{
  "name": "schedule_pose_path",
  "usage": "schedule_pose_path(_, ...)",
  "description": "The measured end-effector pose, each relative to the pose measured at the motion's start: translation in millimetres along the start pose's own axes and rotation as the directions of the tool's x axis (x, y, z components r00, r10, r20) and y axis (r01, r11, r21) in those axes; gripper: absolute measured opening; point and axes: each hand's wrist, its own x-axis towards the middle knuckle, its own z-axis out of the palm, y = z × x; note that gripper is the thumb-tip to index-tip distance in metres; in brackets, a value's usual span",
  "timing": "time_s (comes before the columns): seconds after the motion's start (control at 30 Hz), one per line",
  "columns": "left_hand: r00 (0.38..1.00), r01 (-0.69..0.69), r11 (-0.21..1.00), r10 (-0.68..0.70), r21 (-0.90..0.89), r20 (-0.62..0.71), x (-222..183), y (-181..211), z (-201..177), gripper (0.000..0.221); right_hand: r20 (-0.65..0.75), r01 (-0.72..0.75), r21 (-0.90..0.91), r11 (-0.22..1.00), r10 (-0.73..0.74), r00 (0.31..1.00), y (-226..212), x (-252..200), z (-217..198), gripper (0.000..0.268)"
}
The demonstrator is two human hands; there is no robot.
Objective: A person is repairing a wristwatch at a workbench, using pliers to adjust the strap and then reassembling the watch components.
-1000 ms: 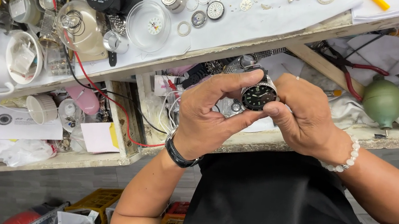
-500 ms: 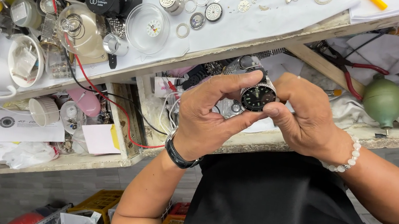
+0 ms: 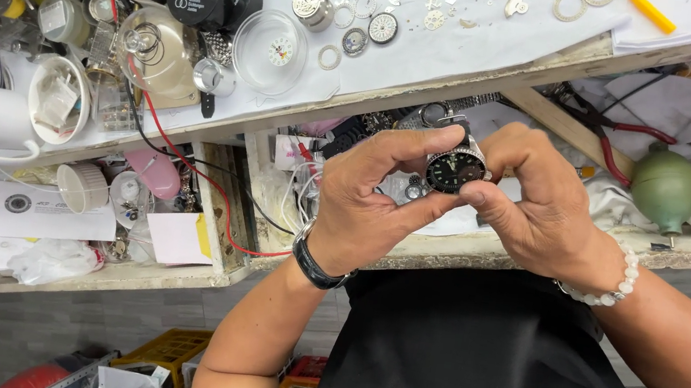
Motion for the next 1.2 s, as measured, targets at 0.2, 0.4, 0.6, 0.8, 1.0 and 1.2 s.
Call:
schedule_pose_path(0.2, 0.999, -0.028, 0.999, 0.028, -0.019, 0.02, 0, 0, -1, 0.051, 0.201, 0.013, -0.019, 1.0, -0.009, 0.98, -3, 12, -12, 0.042)
schedule_pose_path(0.4, 1.0, 0.004, 0.975, 0.002, -0.223, 0.025, 1, 8, 2, 0.057, -0.025, 0.062, 0.149, 0.987, -0.059, 0.998, -19, 13, -5, 0.043)
schedule_pose_path(0.6, 0.996, -0.07, 0.994, 0.075, -0.082, 0.054, -1, 2, -1, 0.058, -0.046, 0.106, 0.026, 0.994, -0.105, 0.993, -6, 4, -16, 0.024)
schedule_pose_path(0.8, 1.0, -0.002, 0.979, 0.004, -0.202, 0.013, -3, 7, 7, 0.057, -0.049, 0.221, -0.074, 0.973, -0.225, 0.973, -18, 10, -8, 0.038)
schedule_pose_path(1.0, 0.999, -0.031, 0.987, 0.024, -0.16, -0.042, -1, 9, 9, 0.057, -0.022, 0.083, 0.046, 0.995, -0.082, 0.996, -17, 3, -11, 0.027)
schedule_pose_path(1.2, 1.0, -0.006, 0.995, 0.003, -0.096, -0.03, -1, 9, 11, 0.057, -0.052, 0.083, 0.003, 0.997, -0.083, 0.995, -21, 7, -11, 0.032)
